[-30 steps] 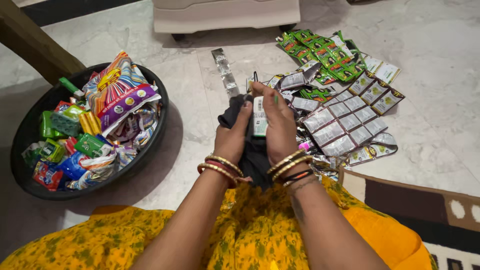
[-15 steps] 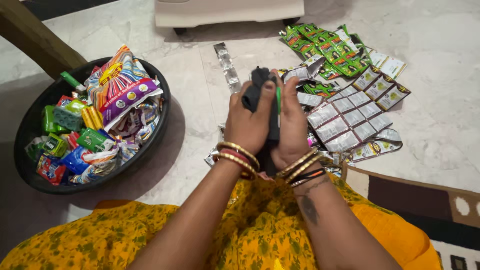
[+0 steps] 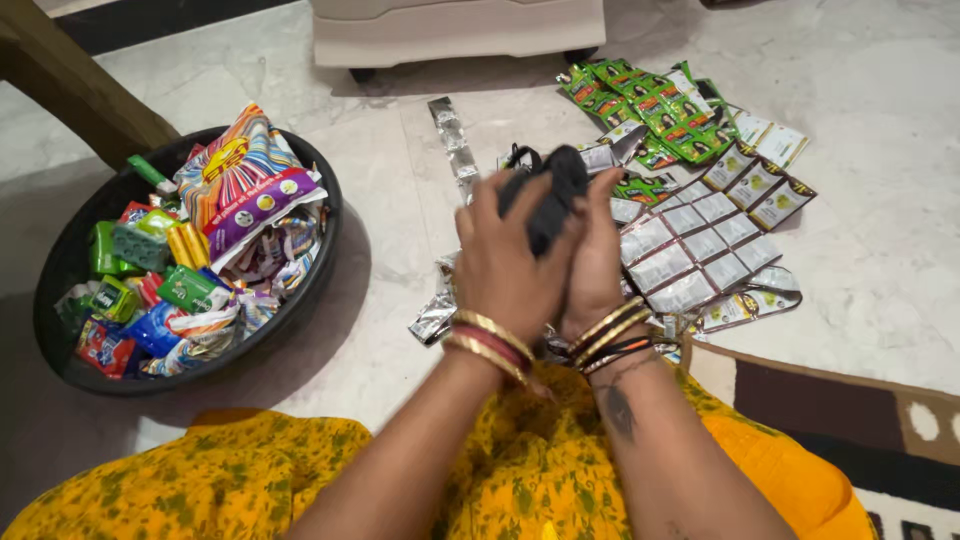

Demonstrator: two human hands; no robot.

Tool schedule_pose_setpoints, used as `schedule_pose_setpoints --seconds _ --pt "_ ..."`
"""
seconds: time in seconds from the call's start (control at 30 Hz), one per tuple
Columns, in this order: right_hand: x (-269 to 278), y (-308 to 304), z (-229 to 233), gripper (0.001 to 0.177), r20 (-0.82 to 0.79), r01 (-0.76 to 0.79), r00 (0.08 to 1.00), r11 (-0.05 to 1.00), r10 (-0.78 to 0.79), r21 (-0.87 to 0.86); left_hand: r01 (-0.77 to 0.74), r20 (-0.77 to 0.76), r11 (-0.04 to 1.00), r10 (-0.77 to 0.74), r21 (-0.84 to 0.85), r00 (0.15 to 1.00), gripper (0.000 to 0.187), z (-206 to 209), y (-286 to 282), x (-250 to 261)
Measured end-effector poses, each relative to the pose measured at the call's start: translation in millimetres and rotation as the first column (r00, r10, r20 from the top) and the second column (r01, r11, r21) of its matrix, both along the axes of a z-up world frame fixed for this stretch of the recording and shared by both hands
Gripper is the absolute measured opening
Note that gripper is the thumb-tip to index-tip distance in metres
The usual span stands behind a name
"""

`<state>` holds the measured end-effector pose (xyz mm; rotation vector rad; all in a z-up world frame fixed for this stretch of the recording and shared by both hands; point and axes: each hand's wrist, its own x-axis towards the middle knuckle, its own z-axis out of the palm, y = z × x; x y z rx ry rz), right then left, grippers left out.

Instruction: The person sits on the floor and organizes various snack packets from a large bowl into neat rows on the floor. They use a dark cloth to wipe the packets and the floor surface while arranging them.

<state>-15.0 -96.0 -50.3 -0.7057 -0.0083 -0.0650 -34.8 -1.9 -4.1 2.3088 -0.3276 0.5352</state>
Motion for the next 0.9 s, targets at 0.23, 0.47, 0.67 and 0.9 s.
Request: schedule_pose_setpoints --seconds 0.23,0.47,0.67,0.9 --pt "-17 12 30 0.091 0.119 -0.261 0.964 0.925 0.237 0.277 -0.072 -0.133 0.995 0.062 -0.069 0.989 0.060 12 12 24" --pt "-10 -2 2 0.088 -0.020 -0.078 0.996 0.977 0.083 0.199 -0.031 -0.099 0.997 0.024 -0.071 0.995 0.058 -13 6 -6" --pt "14 -9 -50 0.059 -0.242 0.083 0.963 0.987 -0.114 -0.135 0.087 -0.213 0.991 -0.108 -0.104 0.971 0.047 -17 33 -19" --pt "20 30 -53 0.018 -0.368 -0.189 0.918 0.978 0.144 -0.087 -0.135 -0.298 0.902 0.007 -0.410 0.955 0.045 -7 119 9"
